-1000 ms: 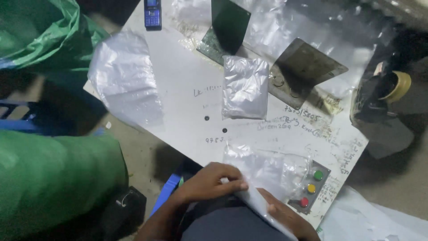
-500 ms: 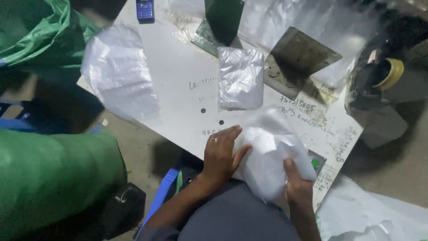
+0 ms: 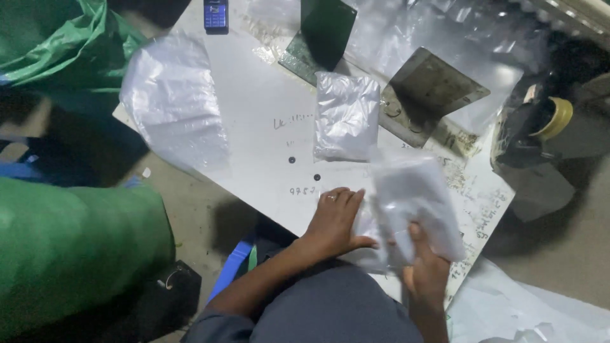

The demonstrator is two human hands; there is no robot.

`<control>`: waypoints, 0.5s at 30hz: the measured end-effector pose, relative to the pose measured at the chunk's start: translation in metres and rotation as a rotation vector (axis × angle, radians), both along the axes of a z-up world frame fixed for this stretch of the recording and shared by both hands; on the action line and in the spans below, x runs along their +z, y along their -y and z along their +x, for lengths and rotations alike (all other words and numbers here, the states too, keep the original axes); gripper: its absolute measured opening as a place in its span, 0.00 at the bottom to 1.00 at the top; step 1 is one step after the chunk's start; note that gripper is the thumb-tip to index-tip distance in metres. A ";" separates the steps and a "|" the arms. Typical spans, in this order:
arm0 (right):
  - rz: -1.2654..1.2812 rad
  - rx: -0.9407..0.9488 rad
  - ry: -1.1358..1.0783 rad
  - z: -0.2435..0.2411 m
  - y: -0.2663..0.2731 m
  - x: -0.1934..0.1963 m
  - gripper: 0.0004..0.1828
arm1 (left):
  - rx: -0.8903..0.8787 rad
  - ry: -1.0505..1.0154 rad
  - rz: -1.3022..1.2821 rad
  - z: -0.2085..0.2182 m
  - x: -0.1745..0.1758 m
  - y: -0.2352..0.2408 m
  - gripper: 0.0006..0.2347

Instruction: Folding and stacking plastic bags as they are produced by a packaging machine

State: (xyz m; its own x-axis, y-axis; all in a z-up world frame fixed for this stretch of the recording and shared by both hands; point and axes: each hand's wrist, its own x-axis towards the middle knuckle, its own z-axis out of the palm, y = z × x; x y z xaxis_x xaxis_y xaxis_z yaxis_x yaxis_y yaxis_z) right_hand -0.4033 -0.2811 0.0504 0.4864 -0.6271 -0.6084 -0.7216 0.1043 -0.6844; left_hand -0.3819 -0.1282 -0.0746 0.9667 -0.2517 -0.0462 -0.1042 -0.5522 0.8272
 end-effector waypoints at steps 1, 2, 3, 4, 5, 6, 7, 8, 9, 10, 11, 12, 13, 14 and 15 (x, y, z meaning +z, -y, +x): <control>0.038 -0.141 0.268 0.001 0.009 -0.005 0.24 | -0.172 0.375 0.550 0.000 -0.022 0.002 0.50; 0.035 -0.148 0.265 0.005 0.029 -0.024 0.24 | -0.179 0.375 0.546 0.003 -0.017 0.000 0.50; 0.049 -0.133 0.490 0.003 0.050 -0.042 0.27 | -0.162 0.417 0.390 0.001 -0.012 0.001 0.30; 0.065 -0.113 0.715 0.001 0.072 -0.060 0.30 | -0.143 0.455 0.234 0.000 -0.007 0.001 0.12; 0.054 -0.130 0.715 0.001 0.071 -0.050 0.30 | -0.161 0.456 0.225 0.002 0.013 -0.004 0.12; 0.048 -0.151 0.743 0.001 0.071 -0.041 0.26 | -0.154 0.685 0.137 0.003 0.034 -0.010 0.07; 0.046 -0.165 0.768 0.002 0.071 -0.031 0.22 | -0.141 0.909 0.045 0.004 0.055 -0.017 0.07; 0.039 -0.175 0.765 0.001 0.078 -0.035 0.22 | -0.151 0.906 0.038 0.006 0.042 -0.020 0.07; -0.243 0.100 0.569 -0.004 0.087 -0.039 0.21 | -0.237 0.733 0.156 0.003 0.029 -0.023 0.05; -0.513 0.374 0.353 -0.010 0.095 -0.043 0.20 | -0.327 0.559 0.271 0.000 0.017 -0.026 0.12; -0.514 0.374 0.344 -0.011 0.089 -0.047 0.20 | -0.330 0.552 0.266 -0.003 0.007 -0.023 0.12; -0.421 0.419 0.277 -0.014 0.082 -0.050 0.23 | -0.273 0.580 0.227 -0.006 -0.002 -0.021 0.07; -0.326 0.462 0.229 -0.008 0.075 -0.055 0.27 | -0.211 0.625 0.196 -0.001 -0.011 -0.021 0.05; -0.325 0.462 0.239 -0.001 0.063 -0.059 0.27 | -0.209 0.634 0.200 0.004 -0.011 -0.017 0.05; -0.181 0.519 0.148 0.001 0.051 -0.061 0.34 | -0.033 0.746 0.149 0.004 -0.010 -0.013 0.06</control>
